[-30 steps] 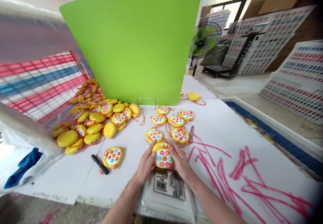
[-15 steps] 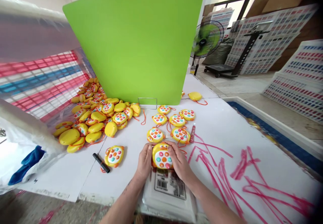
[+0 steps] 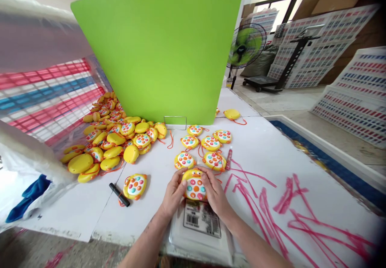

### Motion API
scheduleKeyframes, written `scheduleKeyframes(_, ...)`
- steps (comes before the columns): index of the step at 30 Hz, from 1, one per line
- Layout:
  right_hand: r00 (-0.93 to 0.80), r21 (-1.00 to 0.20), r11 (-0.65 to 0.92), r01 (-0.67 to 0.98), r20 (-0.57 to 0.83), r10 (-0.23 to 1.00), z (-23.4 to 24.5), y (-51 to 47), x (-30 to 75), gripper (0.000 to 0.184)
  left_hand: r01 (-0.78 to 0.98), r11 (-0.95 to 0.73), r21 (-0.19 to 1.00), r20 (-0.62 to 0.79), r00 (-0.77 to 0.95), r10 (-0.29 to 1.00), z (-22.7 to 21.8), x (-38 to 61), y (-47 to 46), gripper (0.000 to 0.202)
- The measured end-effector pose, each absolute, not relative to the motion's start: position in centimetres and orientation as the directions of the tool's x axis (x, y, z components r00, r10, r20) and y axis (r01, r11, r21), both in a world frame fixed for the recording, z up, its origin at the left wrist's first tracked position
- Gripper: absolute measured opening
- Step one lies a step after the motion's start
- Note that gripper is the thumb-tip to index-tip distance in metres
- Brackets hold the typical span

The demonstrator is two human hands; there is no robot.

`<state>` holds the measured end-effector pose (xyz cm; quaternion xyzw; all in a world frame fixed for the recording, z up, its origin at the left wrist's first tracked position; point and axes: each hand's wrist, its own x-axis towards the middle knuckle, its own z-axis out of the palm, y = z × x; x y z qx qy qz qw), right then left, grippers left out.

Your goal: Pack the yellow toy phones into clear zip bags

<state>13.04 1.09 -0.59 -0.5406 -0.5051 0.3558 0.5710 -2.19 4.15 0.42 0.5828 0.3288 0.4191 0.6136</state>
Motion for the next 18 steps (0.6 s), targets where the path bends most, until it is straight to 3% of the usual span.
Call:
scheduleKeyframes(3, 0.249, -0.980, 0.158, 0.124, 0.185, 0.951, -0.7, 1.2, 13.1, 0.034, -0.070, -0.090, 0.993, 0.113, 0.466, 0.877, 0.6, -2.0, 3.9, 0.073)
scheduleKeyframes(10, 0.216, -0.962, 0.178, 0.206, 0.223, 0.951, 0.4, 1.0, 13.3, 0.034, -0.149, 0.018, 0.989, 0.036, 0.356, 0.934, 0.7, -2.0, 4.2, 0.060)
scheduleKeyframes(14, 0.215, -0.853, 0.177, 0.491, 0.315, 0.924, 1.3, 2.9, 17.3, 0.028, -0.131, 0.054, 0.990, 0.000, 0.381, 0.925, 1.2, -2.3, 4.0, 0.053)
scheduleKeyframes(16, 0.279, -0.734, 0.059, 0.676, 0.330, 0.902, 1.0, 4.7, 20.4, 0.026, -0.101, 0.031, 0.994, 0.017, 0.444, 0.896, 1.4, -2.4, 3.8, 0.049)
scheduleKeyframes(18, 0.347, -0.691, -0.043, 0.721, 0.307, 0.886, 0.2, 6.6, 23.3, 0.026, -0.052, -0.003, 0.999, 0.029, 0.499, 0.866, 1.4, -2.4, 3.7, 0.048)
